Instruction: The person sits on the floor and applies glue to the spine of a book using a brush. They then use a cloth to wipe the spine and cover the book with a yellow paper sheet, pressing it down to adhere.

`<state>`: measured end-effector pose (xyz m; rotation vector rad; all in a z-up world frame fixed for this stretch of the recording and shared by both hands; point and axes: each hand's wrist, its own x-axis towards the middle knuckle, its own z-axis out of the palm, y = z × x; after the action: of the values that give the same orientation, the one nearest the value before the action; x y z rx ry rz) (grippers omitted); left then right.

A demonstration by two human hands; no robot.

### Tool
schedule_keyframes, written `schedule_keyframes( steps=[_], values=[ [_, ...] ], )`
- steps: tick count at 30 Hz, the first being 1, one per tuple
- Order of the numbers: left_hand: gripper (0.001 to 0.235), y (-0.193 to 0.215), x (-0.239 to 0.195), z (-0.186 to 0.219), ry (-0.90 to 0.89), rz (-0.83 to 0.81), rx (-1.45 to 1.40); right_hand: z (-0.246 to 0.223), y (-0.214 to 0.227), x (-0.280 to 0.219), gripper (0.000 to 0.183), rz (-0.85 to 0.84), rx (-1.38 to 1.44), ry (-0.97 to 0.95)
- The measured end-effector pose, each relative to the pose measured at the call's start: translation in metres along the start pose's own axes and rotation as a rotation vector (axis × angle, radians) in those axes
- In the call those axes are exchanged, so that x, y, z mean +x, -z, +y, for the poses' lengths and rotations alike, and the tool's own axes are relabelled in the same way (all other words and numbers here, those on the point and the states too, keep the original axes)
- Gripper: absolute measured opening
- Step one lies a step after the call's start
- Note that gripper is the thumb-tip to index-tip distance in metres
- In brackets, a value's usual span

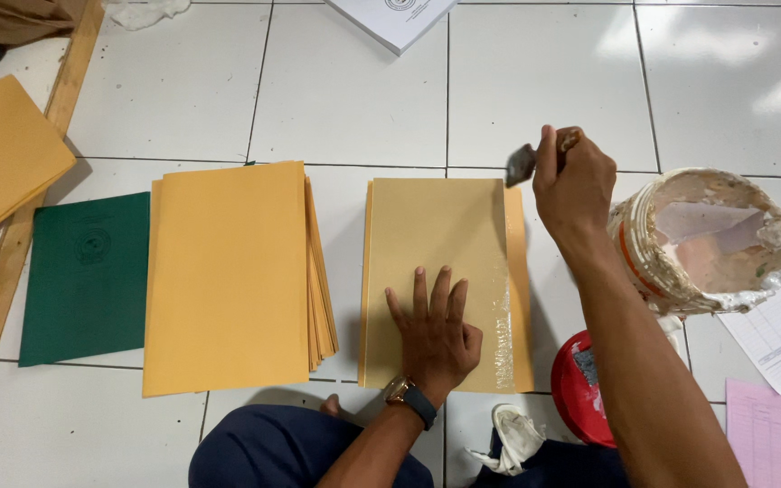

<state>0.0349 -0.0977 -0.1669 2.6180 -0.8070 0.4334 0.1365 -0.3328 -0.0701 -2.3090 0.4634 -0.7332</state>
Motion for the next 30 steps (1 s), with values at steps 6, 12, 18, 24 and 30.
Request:
schedule_keyframes(
  steps=[6, 12, 18, 24, 30],
  values=[
    [0.07, 0.0, 0.0, 0.0, 0.006, 0.002, -0.022, -0.009, 0.002, -0.009, 0.054, -0.194, -0.174, -0.019],
    [0.07, 0.004, 0.002, 0.001, -0.003, 0.008, -0.005, -0.01, 0.005, -0.005, 0.053, -0.14, -0.219, -0.04],
    [0.069, 0.002, 0.001, 0.002, 0.017, -0.016, -0.018, 0.013, 0.012, -0.006, 0.037, -0.035, -0.037, -0.053],
    [0.067, 0.002, 0.002, 0.003, 0.014, -0.009, -0.009, -0.013, 0.01, -0.006, 0.041, -0.103, 0.098, -0.048],
    [0.064, 0.016, 0.007, 0.004, -0.007, 0.045, -0.04, 0.003, 0.017, -0.015, 0.024, -0.159, -0.106, 0.332]
  ],
)
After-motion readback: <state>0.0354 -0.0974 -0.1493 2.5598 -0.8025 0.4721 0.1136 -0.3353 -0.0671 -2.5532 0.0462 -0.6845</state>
